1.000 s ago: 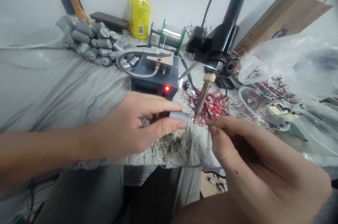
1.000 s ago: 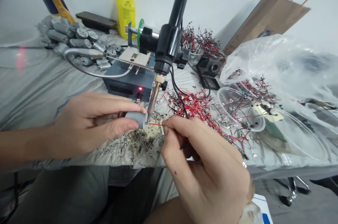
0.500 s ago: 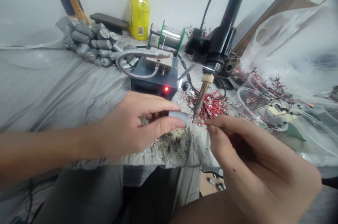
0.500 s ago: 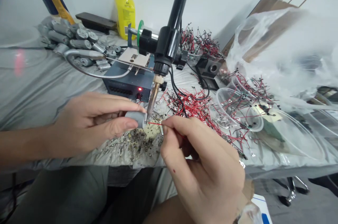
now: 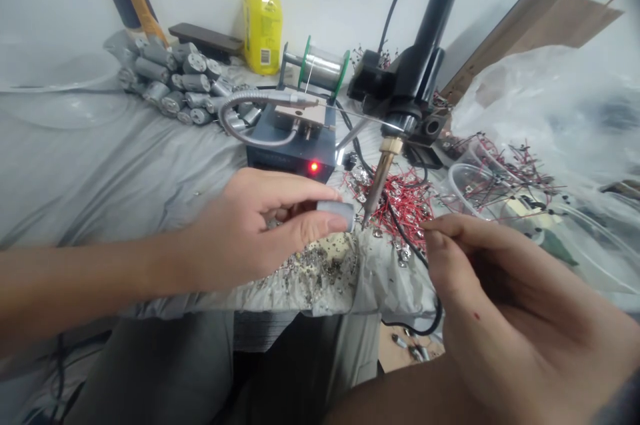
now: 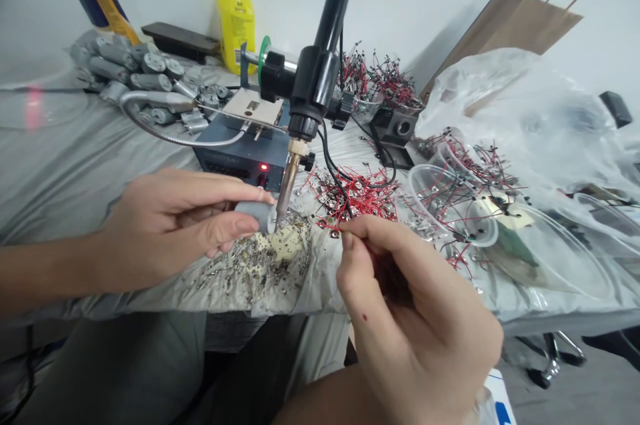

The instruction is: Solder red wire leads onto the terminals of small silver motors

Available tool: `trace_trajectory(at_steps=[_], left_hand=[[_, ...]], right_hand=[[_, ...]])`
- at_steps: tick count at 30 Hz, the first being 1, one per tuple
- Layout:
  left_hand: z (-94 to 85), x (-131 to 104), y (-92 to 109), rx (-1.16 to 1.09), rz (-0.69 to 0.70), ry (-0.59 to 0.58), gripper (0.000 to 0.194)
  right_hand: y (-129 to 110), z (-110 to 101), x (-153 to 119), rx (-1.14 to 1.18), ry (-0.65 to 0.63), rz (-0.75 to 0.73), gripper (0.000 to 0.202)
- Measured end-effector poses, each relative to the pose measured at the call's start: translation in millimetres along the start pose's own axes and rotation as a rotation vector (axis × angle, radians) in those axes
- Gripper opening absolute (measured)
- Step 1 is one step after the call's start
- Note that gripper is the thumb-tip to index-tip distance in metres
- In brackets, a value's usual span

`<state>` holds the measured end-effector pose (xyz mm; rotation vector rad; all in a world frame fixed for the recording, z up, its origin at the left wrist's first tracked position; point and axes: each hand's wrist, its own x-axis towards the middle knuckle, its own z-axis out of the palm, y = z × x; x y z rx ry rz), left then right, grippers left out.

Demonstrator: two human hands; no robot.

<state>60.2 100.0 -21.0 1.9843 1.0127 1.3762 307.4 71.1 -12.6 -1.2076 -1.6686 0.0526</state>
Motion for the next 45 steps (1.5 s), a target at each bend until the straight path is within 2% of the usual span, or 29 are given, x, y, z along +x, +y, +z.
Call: trace_trajectory(at_steps=[6, 14, 24, 30, 36, 41, 45], left_hand=[[1.0, -0.3, 1.3, -0.021, -0.034, -0.003, 0.012], [0.9, 1.5, 2.9, -0.012, 0.019, 0.002, 0.012], [-1.0, 0.5, 1.7, 0.031, 0.062, 0.013, 0.007], [-1.0, 0.0, 0.4, 0.048, 0.080, 0.010, 0.009], [-1.1, 0.1, -0.4, 0.050, 0.092, 0.012, 0.008], [-1.4, 0.7, -0.9, 0.055, 0.098, 0.005, 0.011], [-1.5, -0.5, -0.2, 0.064, 0.102, 0.010, 0.010]], right_hand=[[-6.9, 3.1, 1.2, 0.001, -0.020, -0.021, 0.016], [-10.5, 2.9, 3.1, 0.011, -0.042, -0.057, 0.019], [-18.6, 4.6, 9.6, 0.027, -0.147, -0.126, 0.022], [-22.7, 6.7, 11.3, 0.072, -0.183, -0.085, 0.023], [-34.8, 10.3, 9.5, 0.060, -0.116, -0.007, 0.021], [-24.8, 7.2, 8.6, -0.006, -0.128, -0.101, 0.022], [-17.9, 7.9, 9.8, 0.060, -0.171, -0.139, 0.022]])
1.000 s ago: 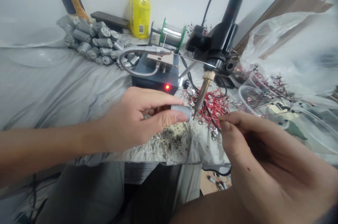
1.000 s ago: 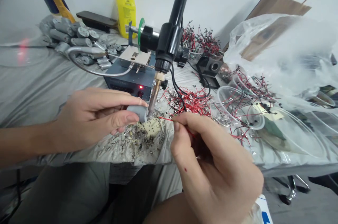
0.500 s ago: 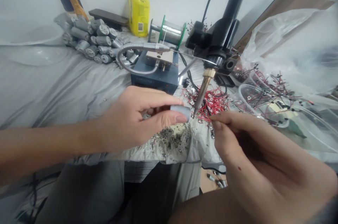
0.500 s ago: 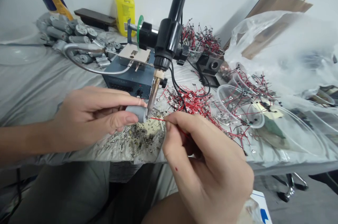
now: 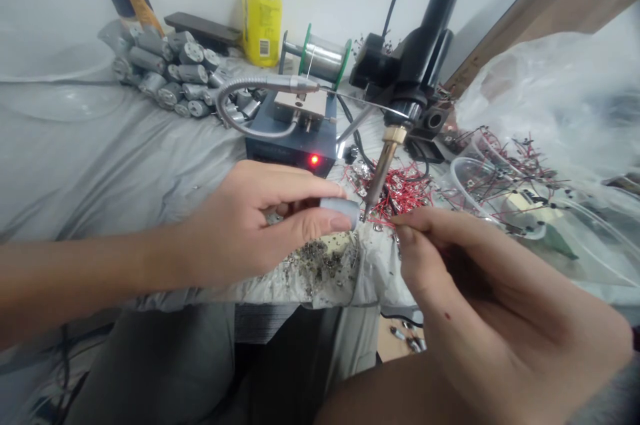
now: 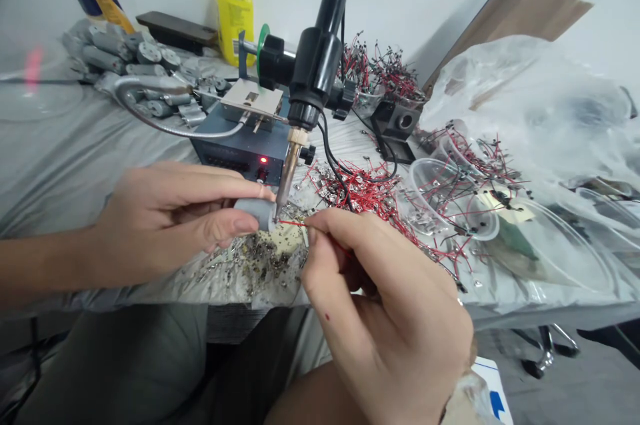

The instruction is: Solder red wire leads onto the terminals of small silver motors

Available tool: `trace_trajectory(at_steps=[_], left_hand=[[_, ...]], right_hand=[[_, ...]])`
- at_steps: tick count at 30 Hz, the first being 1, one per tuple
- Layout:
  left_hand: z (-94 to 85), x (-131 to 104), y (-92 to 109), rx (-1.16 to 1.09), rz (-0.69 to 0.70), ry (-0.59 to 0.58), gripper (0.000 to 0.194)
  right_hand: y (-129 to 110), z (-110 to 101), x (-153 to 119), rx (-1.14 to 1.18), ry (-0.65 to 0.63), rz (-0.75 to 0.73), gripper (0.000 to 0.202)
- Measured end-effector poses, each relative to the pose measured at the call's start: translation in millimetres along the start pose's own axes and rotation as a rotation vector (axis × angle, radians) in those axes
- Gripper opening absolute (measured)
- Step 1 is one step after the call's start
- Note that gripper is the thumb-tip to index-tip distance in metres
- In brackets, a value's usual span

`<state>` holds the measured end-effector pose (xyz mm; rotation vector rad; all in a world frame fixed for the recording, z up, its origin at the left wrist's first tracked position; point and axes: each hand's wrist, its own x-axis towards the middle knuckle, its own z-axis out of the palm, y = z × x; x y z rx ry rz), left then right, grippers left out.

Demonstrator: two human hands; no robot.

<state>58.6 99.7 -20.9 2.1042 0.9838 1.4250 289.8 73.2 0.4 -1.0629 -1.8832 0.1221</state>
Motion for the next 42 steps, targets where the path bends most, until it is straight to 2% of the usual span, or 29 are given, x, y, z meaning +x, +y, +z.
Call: trace_trajectory(at_steps=[13, 21, 42], left_hand=[[-0.1, -2.0, -1.6, 0.005, 0.004, -0.004, 0.015], [0.6, -4.1, -2.5, -0.024, -0.049, -0.011, 0.021], [1.4, -3.8, -1.3, -0.064, -0.098, -0.024, 0.017]], right_hand=[[-1.5, 1.3, 2.4, 0.041, 0.030, 0.016, 0.020], [-1.2, 0.0, 3.5, 0.028, 0.025, -0.003, 0.020], [-1.8, 2.2, -3.3, -0.015, 0.000, 0.042, 0.015]])
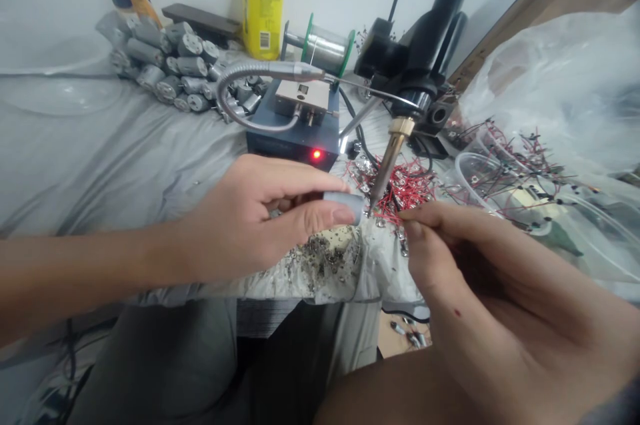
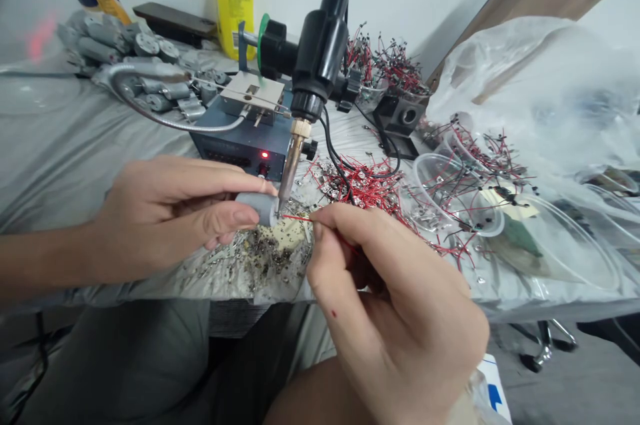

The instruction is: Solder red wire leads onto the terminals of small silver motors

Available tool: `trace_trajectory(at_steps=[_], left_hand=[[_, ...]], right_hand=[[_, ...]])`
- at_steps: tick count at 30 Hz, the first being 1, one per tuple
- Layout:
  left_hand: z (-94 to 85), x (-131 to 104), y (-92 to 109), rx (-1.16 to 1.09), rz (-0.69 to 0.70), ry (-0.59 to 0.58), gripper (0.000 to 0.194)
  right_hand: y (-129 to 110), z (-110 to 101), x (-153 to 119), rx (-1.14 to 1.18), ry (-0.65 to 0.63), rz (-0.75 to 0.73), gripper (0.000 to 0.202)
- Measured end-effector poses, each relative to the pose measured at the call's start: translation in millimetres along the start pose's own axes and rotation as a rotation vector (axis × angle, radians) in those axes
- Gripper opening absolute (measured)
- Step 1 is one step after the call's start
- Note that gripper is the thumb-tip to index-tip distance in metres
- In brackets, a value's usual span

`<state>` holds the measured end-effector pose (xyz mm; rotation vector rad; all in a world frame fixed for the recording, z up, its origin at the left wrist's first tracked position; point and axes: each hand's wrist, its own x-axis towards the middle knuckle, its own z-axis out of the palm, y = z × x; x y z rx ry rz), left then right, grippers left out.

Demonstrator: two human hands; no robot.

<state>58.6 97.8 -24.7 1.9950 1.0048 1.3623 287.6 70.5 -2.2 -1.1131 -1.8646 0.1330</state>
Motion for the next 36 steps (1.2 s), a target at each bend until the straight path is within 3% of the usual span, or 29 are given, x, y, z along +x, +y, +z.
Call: trace_trajectory(at_steps=[36], left_hand=[[-2.6, 4.3, 1.1, 0.081, 0.119, 0.006, 0.011]], right_hand=[[-0.5, -0.1, 1.9, 0.042, -0.032, 0.018, 0.015]])
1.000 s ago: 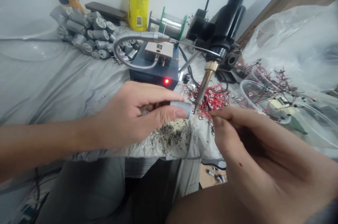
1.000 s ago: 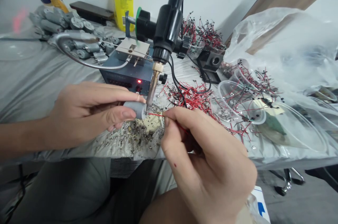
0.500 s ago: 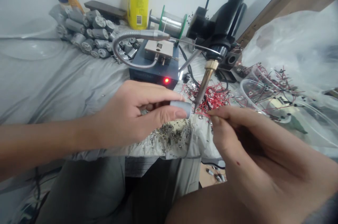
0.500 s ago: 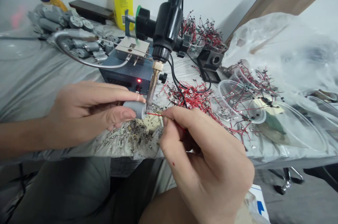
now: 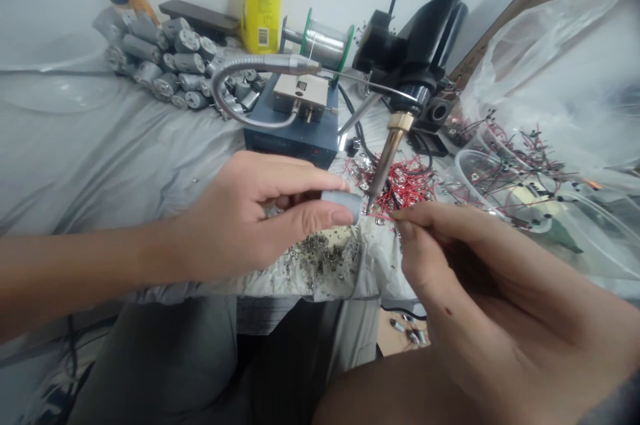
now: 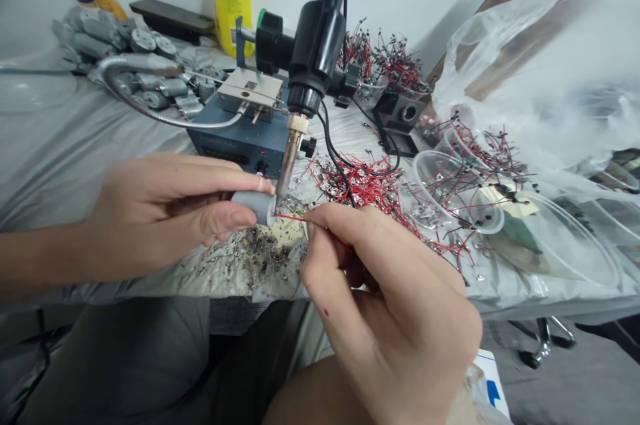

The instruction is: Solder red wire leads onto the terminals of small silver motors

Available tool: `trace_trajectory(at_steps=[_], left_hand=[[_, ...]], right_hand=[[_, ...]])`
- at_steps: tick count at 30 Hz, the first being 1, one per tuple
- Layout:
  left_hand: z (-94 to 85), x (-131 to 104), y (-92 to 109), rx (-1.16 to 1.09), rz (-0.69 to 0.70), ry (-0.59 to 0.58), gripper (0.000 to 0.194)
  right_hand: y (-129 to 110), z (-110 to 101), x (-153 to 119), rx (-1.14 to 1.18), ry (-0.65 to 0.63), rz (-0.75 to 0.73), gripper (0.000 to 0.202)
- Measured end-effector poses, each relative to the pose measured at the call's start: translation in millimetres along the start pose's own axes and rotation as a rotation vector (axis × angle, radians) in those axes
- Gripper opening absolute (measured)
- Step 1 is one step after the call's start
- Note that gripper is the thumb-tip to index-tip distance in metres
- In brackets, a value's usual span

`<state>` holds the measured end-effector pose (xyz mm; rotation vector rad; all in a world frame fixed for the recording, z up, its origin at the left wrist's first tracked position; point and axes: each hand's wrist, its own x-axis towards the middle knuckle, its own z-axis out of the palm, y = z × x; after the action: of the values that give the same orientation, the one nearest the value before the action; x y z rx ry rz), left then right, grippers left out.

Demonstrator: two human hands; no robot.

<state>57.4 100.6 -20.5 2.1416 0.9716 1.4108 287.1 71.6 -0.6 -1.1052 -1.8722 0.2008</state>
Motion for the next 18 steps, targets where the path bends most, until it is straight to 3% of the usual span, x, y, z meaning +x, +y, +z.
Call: trace_trajectory(at_steps=[18], left_hand=[[0.0, -0.5, -0.9, 0.006, 0.011, -0.002, 0.012]], right_hand=[[-0.2, -1.6, -0.7, 0.003, 0.001, -0.006, 0.013]])
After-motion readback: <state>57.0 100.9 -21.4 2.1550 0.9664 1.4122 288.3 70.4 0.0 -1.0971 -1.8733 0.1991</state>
